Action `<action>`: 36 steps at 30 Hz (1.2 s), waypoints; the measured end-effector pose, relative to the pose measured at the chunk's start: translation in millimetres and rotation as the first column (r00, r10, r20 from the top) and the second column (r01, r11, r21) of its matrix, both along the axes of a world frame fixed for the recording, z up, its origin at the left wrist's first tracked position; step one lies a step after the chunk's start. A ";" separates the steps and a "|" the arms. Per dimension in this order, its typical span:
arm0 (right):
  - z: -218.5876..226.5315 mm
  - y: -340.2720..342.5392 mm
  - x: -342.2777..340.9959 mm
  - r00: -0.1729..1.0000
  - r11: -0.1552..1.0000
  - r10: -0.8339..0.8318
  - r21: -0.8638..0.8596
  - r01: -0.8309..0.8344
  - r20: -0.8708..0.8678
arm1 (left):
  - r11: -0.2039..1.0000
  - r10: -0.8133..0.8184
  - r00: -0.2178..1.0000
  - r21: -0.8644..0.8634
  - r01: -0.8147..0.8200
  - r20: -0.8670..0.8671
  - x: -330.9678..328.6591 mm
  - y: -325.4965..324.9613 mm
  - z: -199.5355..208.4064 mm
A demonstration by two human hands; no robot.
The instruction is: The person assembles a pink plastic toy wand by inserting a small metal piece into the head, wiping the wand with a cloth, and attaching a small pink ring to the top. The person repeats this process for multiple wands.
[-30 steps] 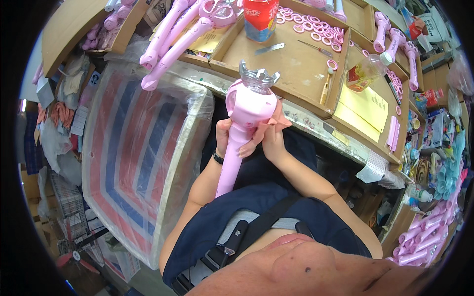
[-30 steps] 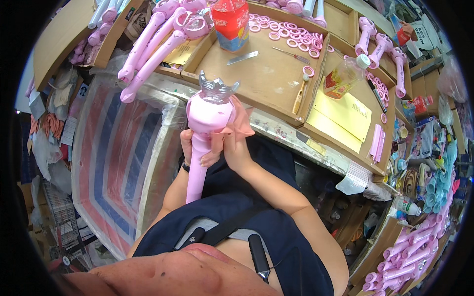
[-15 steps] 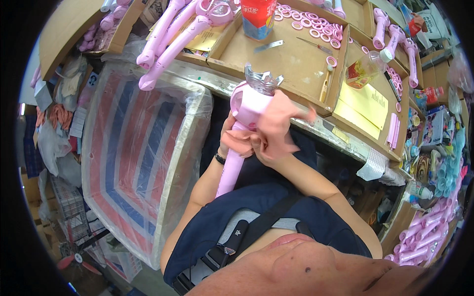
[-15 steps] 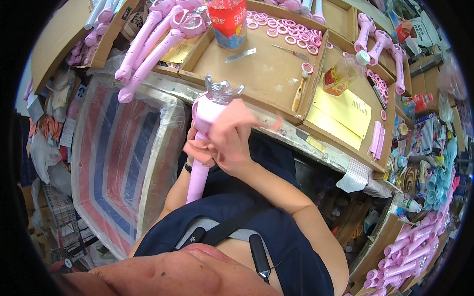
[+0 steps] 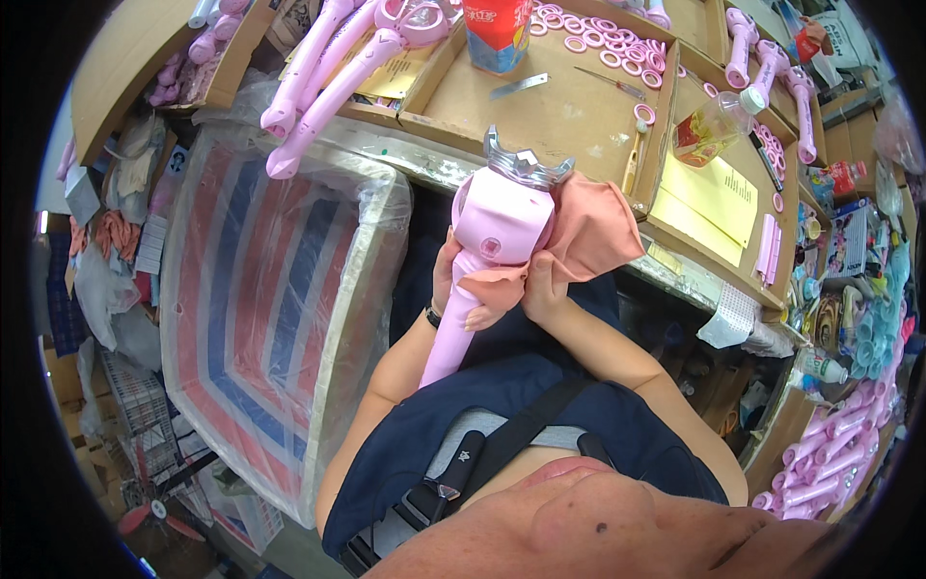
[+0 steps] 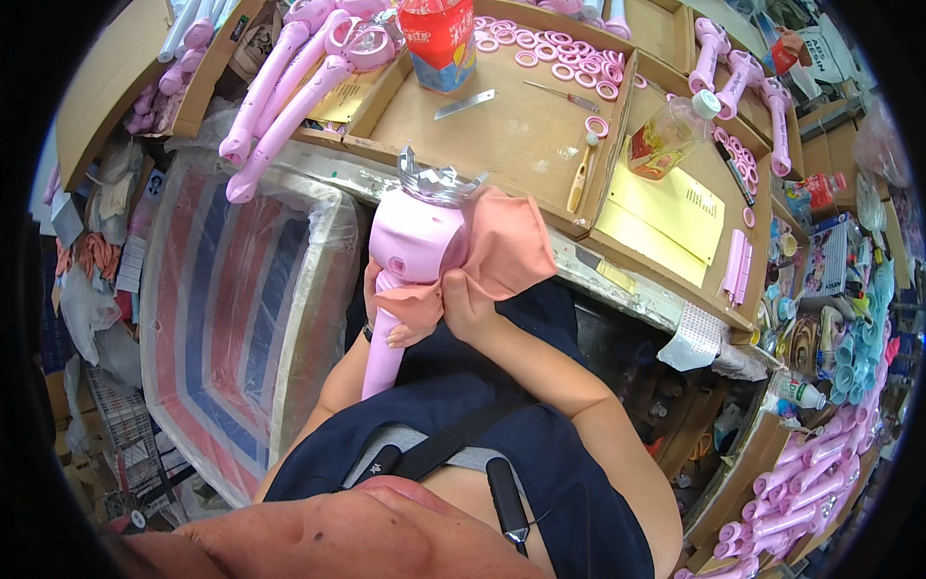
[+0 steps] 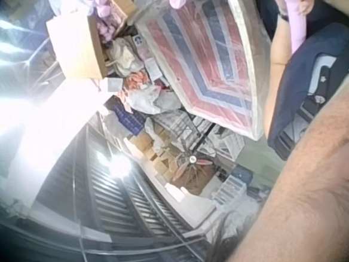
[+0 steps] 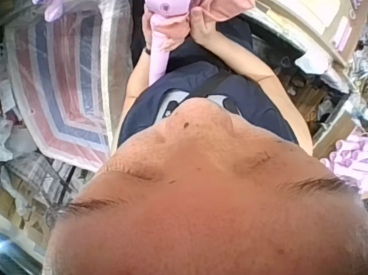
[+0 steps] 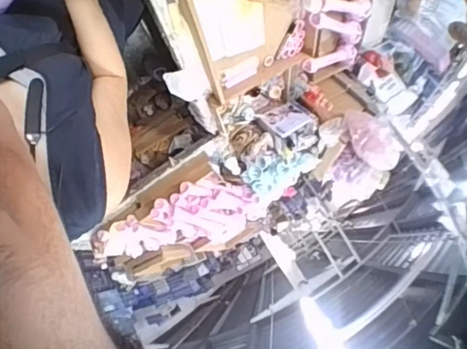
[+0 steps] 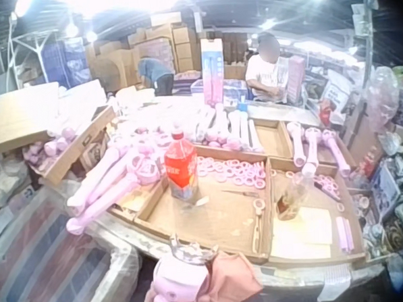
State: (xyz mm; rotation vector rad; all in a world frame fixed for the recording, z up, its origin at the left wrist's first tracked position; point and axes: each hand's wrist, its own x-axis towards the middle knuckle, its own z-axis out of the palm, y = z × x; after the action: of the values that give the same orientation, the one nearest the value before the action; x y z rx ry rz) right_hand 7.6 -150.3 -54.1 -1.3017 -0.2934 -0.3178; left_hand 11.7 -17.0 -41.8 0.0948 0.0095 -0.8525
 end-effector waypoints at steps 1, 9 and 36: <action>3.2 -1.8 2.1 0.999 0.999 0.007 -0.043 -0.005 0.035 | 1.000 0.020 1.000 -0.018 -0.020 -0.012 -0.3 -1.7 1.9; 27.5 -26.4 33.2 0.936 0.913 -0.143 -0.322 0.250 0.322 | 0.949 0.119 0.986 0.278 -0.147 0.116 9.1 -4.6 17.7; 41.7 -105.0 110.0 0.901 0.946 -0.309 -0.197 0.258 -0.304 | 0.996 -0.070 0.985 0.045 0.078 -0.159 41.8 3.3 49.3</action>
State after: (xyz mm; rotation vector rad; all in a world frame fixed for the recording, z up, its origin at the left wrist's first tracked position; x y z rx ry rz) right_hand 117.6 -255.3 -12.4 -1.5267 0.1658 -0.3202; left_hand 53.4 -13.7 7.4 0.0764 0.1772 -0.9324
